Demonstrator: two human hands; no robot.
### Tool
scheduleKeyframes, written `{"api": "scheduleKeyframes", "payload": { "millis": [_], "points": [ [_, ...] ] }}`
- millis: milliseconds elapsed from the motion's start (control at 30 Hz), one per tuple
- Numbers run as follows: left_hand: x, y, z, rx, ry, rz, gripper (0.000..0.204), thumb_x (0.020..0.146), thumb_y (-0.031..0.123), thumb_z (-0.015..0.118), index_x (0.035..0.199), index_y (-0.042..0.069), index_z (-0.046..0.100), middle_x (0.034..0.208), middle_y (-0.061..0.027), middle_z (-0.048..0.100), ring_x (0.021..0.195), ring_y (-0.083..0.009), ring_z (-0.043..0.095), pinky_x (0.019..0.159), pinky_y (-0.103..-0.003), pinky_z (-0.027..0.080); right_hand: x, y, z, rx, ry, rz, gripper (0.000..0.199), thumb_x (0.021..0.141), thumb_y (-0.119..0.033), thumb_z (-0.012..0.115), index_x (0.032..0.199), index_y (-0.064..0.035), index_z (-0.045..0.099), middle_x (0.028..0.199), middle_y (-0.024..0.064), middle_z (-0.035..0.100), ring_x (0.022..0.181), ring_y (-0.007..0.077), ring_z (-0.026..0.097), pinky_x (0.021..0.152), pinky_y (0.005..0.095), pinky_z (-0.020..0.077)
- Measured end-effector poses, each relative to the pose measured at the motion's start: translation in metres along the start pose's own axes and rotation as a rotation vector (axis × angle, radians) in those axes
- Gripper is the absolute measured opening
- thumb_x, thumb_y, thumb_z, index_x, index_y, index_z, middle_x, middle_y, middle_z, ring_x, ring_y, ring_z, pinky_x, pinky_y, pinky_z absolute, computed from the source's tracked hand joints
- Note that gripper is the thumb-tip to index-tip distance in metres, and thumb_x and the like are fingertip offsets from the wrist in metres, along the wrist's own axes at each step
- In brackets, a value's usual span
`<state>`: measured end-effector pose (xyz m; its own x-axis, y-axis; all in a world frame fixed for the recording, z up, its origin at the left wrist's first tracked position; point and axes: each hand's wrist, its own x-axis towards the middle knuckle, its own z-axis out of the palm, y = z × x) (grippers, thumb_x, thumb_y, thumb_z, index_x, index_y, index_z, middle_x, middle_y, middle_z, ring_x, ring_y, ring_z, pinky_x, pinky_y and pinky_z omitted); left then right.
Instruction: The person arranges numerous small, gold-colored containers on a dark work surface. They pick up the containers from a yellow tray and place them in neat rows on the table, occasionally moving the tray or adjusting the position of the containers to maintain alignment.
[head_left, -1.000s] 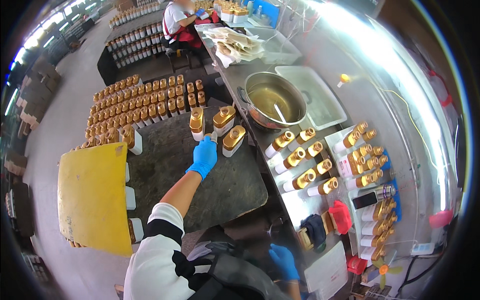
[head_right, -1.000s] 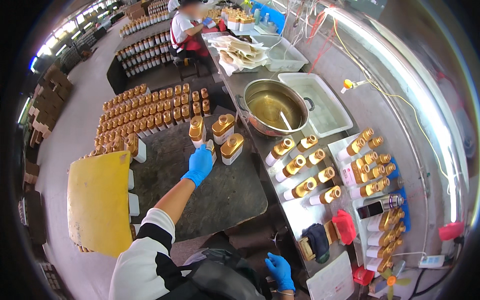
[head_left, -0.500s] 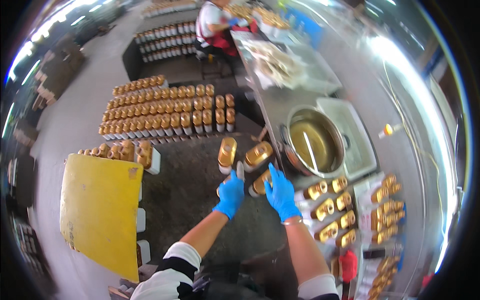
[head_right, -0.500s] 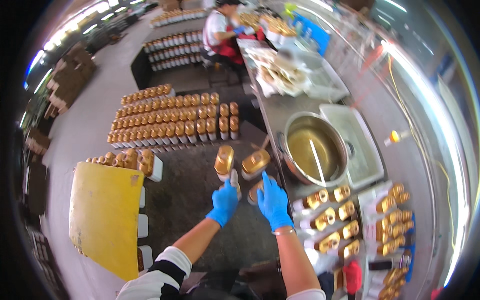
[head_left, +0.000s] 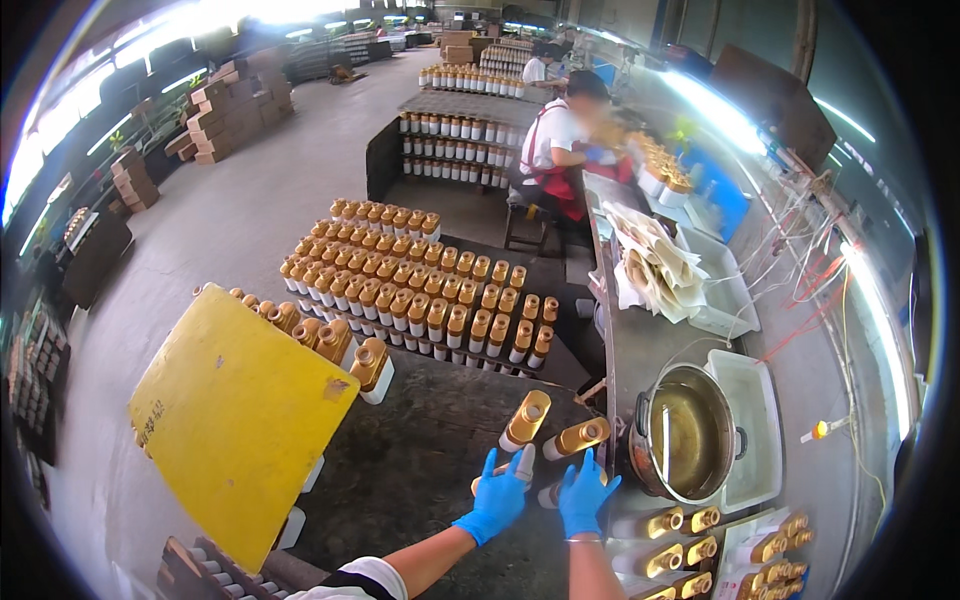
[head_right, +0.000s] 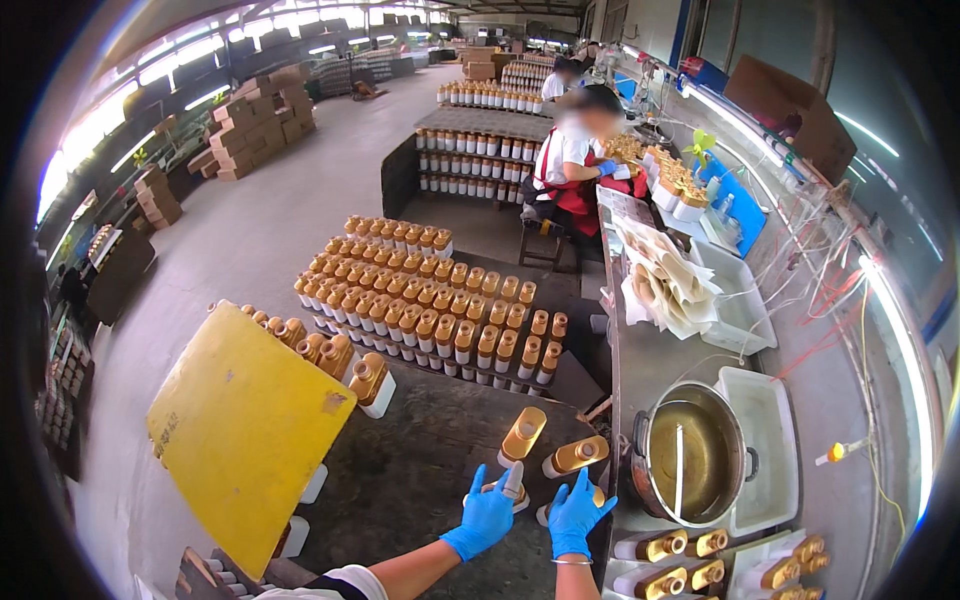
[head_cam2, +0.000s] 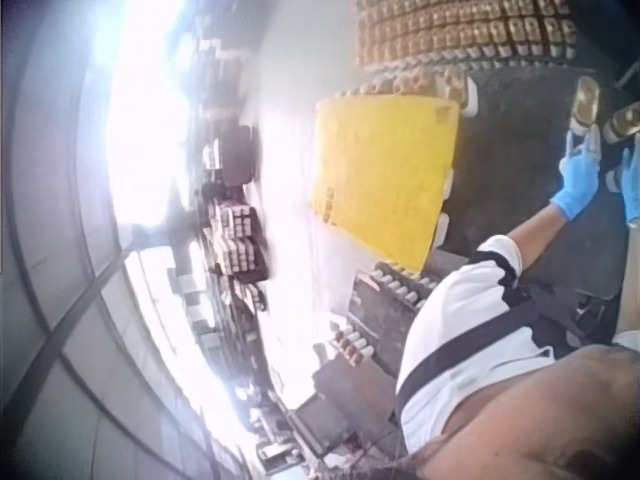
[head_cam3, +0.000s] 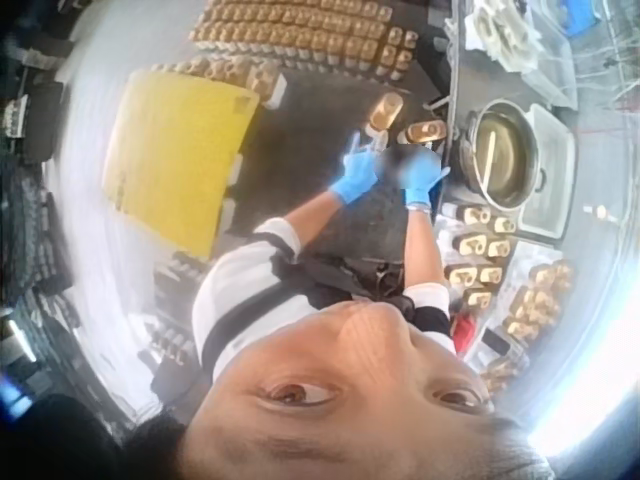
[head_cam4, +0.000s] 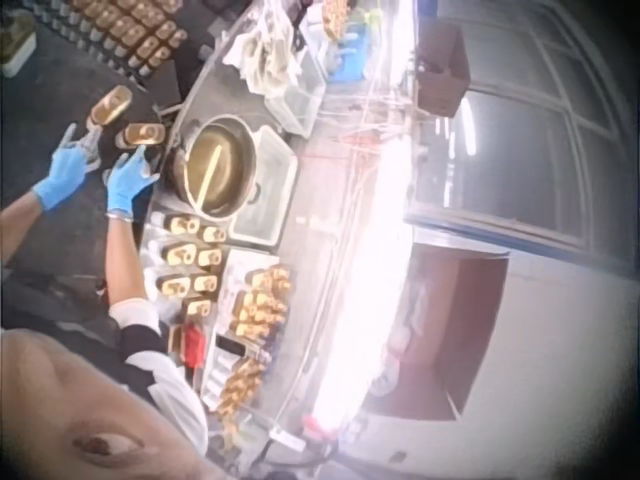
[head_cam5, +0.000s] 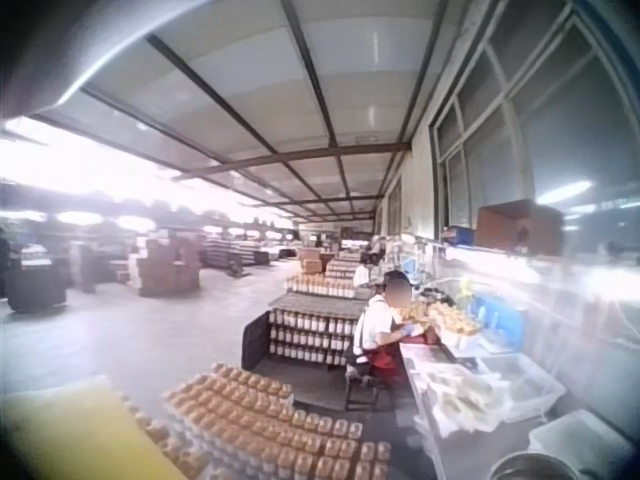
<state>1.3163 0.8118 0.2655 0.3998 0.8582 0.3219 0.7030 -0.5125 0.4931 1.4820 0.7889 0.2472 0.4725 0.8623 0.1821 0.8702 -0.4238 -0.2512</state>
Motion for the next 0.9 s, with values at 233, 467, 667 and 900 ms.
{"api": "scheduleKeyframes", "payload": {
  "millis": [233, 467, 667, 900],
  "points": [
    [0.023, 0.001, 0.023, -0.142, 0.041, -0.113, 0.067, 0.082, 0.009, 0.055, 0.144, 0.008, 0.029, 0.091, -0.0118, 0.062, 0.072, -0.0268, 0.063, 0.082, -0.038, 0.049, -0.004, 0.016, 0.026, -0.075, 0.190, 0.075, 0.044, 0.087, -0.017, 0.054, 0.129, -0.0048, 0.050, 0.087, 0.0142, 0.064, 0.086, 0.0307, 0.062, 0.106, 0.0558, 0.0235],
    [0.056, -0.022, -0.008, -0.378, -0.109, -0.287, 0.027, 0.085, 0.023, 0.060, 0.097, -0.001, 0.060, 0.078, -0.0178, 0.064, 0.068, -0.0342, 0.063, 0.061, -0.043, 0.050, 0.008, -0.003, -0.015, -0.032, -0.089, 0.094, 0.064, 0.090, -0.020, 0.052, 0.146, -0.0138, 0.024, 0.078, 0.0107, 0.063, 0.073, 0.0301, 0.061, 0.079, 0.0431, 0.0434],
    [0.115, -0.019, -0.032, 0.021, -0.403, -0.073, 0.026, 0.089, 0.024, 0.054, 0.097, 0.000, 0.060, 0.081, -0.0192, 0.066, 0.075, -0.0374, 0.064, 0.066, -0.046, 0.052, 0.047, 0.017, -0.049, 0.023, -0.234, 0.016, 0.067, 0.090, -0.023, 0.050, 0.148, -0.0237, 0.017, 0.085, 0.0208, 0.066, 0.074, 0.0403, 0.063, 0.065, 0.0506, 0.0483],
    [0.138, -0.040, -0.010, -0.210, -0.572, -0.277, 0.026, 0.088, 0.024, 0.054, 0.097, 0.000, 0.060, 0.084, -0.0198, 0.067, 0.079, -0.0360, 0.065, 0.070, -0.044, 0.052, 0.080, 0.018, -0.048, 0.193, -0.366, -0.082, 0.049, 0.091, -0.032, 0.050, 0.135, -0.0140, 0.039, 0.103, 0.0217, 0.064, 0.093, 0.0404, 0.062, 0.081, 0.0490, 0.0477]
  ]
}}
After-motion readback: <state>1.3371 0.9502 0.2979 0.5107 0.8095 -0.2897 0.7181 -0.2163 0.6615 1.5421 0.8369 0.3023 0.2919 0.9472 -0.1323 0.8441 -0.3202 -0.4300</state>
